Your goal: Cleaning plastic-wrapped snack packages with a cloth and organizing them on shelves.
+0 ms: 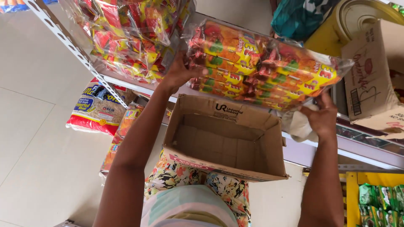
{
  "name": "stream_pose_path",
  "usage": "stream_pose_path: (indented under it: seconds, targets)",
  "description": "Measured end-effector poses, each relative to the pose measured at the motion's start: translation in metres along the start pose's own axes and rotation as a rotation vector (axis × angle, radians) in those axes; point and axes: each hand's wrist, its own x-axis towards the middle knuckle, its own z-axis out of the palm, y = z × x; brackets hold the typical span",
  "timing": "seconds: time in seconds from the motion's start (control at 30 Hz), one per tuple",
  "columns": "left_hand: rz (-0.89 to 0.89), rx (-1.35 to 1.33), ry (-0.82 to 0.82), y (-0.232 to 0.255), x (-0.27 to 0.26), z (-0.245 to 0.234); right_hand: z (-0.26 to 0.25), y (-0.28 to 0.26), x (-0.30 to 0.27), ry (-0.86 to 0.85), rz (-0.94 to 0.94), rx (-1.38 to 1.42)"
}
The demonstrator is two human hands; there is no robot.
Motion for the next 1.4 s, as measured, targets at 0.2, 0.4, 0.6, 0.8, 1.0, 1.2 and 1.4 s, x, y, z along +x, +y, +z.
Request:
stream_pose_path:
  seconds: [0.2, 0.4, 0.6, 0.8, 1.0, 1.2, 1.4]
  targets:
    - [0.17, -0.084, -0.022, 0.036, -0.005, 0.008, -0.009, 0.017, -0.001, -0.112, -0.084, 0.199]
    - [-0.04, 0.009, 0.196, 0.043, -0.008, 0.019, -0.021, 0.021, -0.018, -0.063, 0.11, 0.137]
    - [-0.032, -0.564, 0.118, 0.032, -0.01, 0.019, -0.019, 0.019, -0.028, -0.189, 0.151, 0.533]
    - [0.094, -0.412, 0.126, 0.014, -0.021, 0.009, -0.031, -0.001, -0.031, -0.2, 0.127, 0.33]
    - [0.139, -0.244, 0.115, 0.02, -0.048, 0.007, -0.104, 0.015, -0.038, 0.121, -0.053, 0.006]
    - [0.203, -0.293, 0.214, 0.018, -0.045, 0.027, -0.045, -0.134, -0.019, 0.232, -0.004, 0.792]
    - [0.105, -0.202, 0.393, 0.025, -0.04, 0.032, 0.073, -0.234, 0.02, 0.046, -0.769, 0.546]
